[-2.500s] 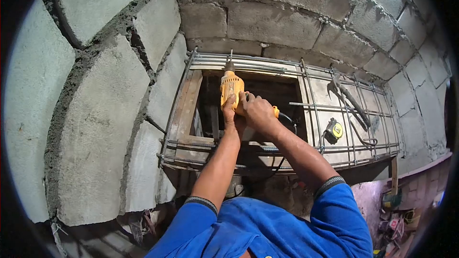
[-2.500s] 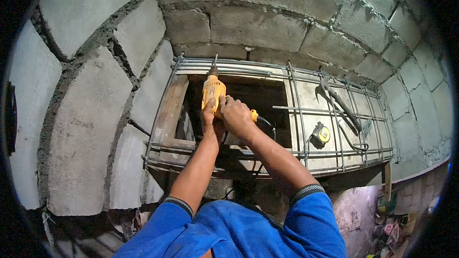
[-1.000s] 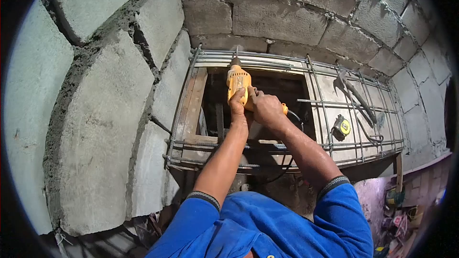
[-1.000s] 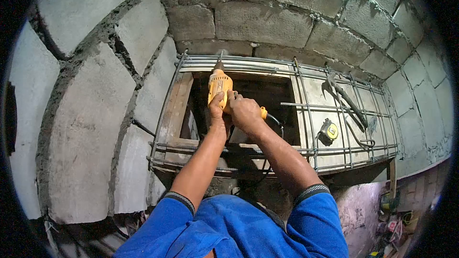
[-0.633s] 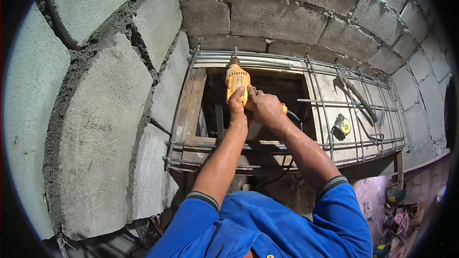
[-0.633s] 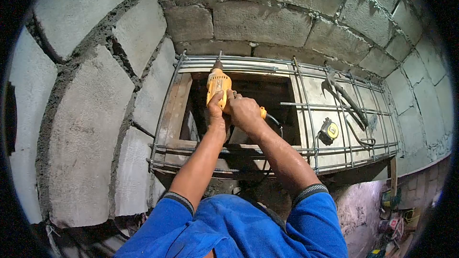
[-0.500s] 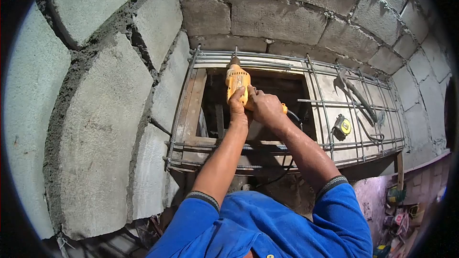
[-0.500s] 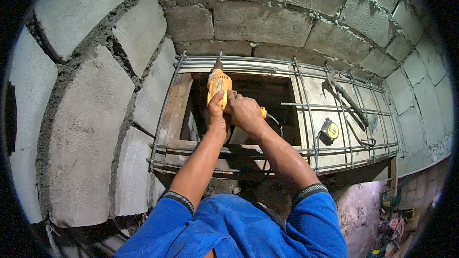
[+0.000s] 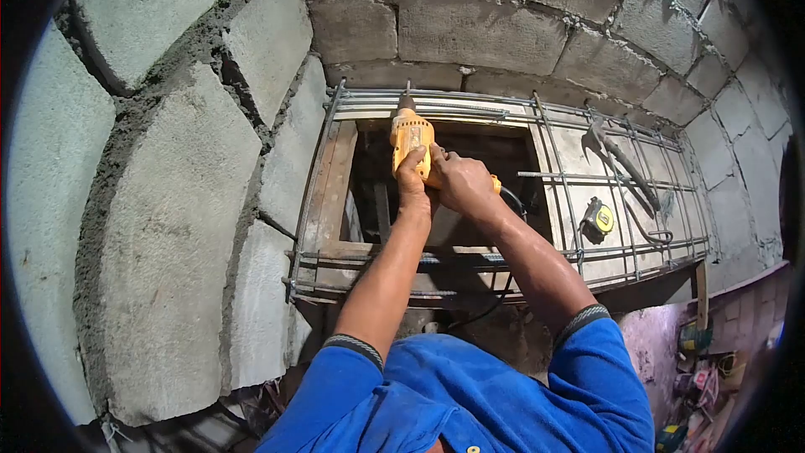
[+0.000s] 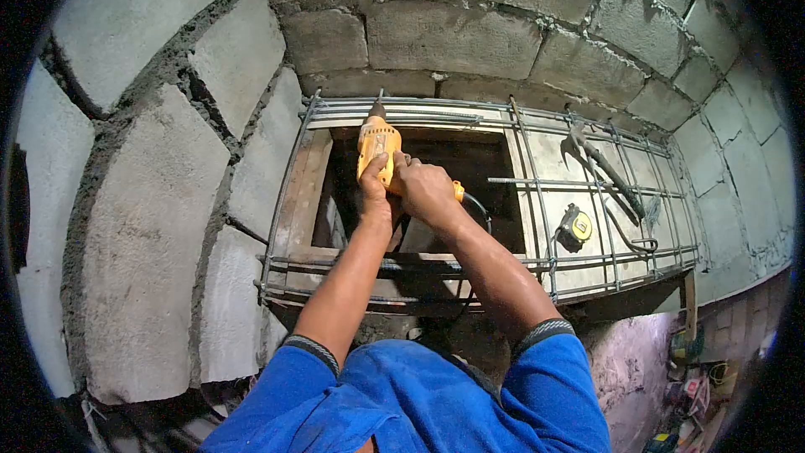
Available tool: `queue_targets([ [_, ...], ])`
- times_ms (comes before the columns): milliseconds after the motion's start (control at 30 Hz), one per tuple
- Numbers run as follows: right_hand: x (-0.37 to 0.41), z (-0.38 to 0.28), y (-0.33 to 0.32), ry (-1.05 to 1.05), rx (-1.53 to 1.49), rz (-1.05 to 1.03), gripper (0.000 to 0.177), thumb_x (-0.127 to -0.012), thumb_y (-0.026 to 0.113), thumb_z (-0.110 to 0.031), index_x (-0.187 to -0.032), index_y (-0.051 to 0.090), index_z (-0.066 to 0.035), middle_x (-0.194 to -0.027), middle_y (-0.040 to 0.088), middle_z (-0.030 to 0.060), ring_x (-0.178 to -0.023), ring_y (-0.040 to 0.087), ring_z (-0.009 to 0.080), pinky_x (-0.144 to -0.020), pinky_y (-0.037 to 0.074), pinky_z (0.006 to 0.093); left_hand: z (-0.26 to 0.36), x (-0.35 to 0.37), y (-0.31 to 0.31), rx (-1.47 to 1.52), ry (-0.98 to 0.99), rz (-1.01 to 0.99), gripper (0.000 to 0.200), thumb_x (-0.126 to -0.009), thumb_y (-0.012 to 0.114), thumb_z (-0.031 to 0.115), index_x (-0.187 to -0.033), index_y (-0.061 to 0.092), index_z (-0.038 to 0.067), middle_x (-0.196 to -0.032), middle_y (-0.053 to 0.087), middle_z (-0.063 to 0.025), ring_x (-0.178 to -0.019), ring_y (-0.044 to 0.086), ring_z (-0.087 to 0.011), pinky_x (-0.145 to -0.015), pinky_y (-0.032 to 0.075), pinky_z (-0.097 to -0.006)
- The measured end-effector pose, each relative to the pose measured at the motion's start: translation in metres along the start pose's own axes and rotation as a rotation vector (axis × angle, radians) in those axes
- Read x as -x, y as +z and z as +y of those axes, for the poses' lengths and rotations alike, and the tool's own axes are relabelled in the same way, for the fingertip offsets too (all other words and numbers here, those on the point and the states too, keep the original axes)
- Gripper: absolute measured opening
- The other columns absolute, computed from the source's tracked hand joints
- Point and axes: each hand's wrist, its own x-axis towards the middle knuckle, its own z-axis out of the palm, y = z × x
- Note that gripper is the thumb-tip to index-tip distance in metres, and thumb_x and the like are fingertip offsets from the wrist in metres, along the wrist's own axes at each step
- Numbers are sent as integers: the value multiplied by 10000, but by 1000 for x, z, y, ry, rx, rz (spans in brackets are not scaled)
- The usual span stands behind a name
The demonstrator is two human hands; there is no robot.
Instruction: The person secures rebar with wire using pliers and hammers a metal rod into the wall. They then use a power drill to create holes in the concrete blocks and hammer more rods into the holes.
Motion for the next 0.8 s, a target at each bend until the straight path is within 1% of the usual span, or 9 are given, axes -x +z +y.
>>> queue_targets([
  [33, -1, -2, 1, -1, -2, 3, 671, -746, 702, -89, -1365, 485, 52, -986, 698, 199, -832, 723, 335, -701, 582, 428, 3, -1, -2, -2, 3, -1, 485, -808, 713, 246, -1212, 571, 18, -930, 667, -103, -829, 684, -244, -783, 579, -368],
  [100, -5, -8, 0, 4, -2, 3, 650, -754, 686, -82, -1358, 489, 55, -986, 699, 200, -840, 722, 337, -703, 581, 428, 10, -1, -2, -62, 10, -23, 470, -833, 690, 298, -1194, 607, 9, -966, 692, -110, -907, 681, -259, -854, 554, -375],
  [233, -6, -9, -6, 6, -5, -10, 626, -764, 674, -81, -1347, 494, 58, -988, 698, 205, -836, 721, 336, -698, 580, 423, 12, 5, 6, -84, 40, -20, 479, -824, 698, 294, -1194, 604, 3, -967, 688, -105, -894, 679, -258, -851, 555, -373],
  [300, -7, -1, -5, 15, 0, 8, 686, -733, 687, -126, -1380, 504, 8, -984, 693, 202, -800, 716, 351, -677, 576, 453, 7, 7, 10, -70, 58, 38, 496, -799, 719, 250, -1214, 569, 23, -946, 664, -99, -830, 679, -243, -789, 577, -360],
  [333, -8, 1, -9, 19, 5, 14, 686, -733, 687, -126, -1380, 504, 8, -984, 693, 202, -800, 716, 351, -677, 576, 453, 4, 4, 12, -46, 57, 11, 489, -801, 717, 258, -1206, 572, 26, -950, 662, -96, -833, 677, -240, -789, 577, -358],
  [400, -4, 3, -13, -5, 55, -18, 593, -779, 671, -102, -1338, 518, 25, -985, 700, 181, -829, 721, 329, -688, 579, 422, 1, 2, 12, -41, 46, -5, 489, -804, 716, 263, -1207, 571, 27, -953, 660, -95, -839, 676, -239, -788, 578, -358],
  [567, -4, 5, -15, 12, 70, -35, 597, -789, 671, -111, -1353, 520, 14, -965, 695, 167, -823, 719, 331, -695, 579, 425, -1, 5, 15, -49, 58, -19, 495, -810, 716, 279, -1212, 569, 29, -960, 655, -92, -853, 675, -236, -788, 578, -359],
  [633, -5, 8, -16, 10, 76, -37, 599, -791, 671, -113, -1356, 518, 14, -960, 692, 166, -821, 719, 332, -698, 579, 424, -2, 6, 19, -28, 26, 7, 515, -804, 725, 285, -1224, 568, 31, -975, 652, -91, -857, 674, -233, -795, 577, -359],
  [800, -4, 11, -16, 5, 51, -40, 614, -795, 672, -116, -1374, 508, 10, -992, 695, 174, -832, 719, 337, -708, 578, 431, -6, 7, 17, -43, 19, 51, 545, -798, 731, 280, -1253, 557, 37, -994, 648, -87, -871, 673, -234, -799, 579, -366],
])
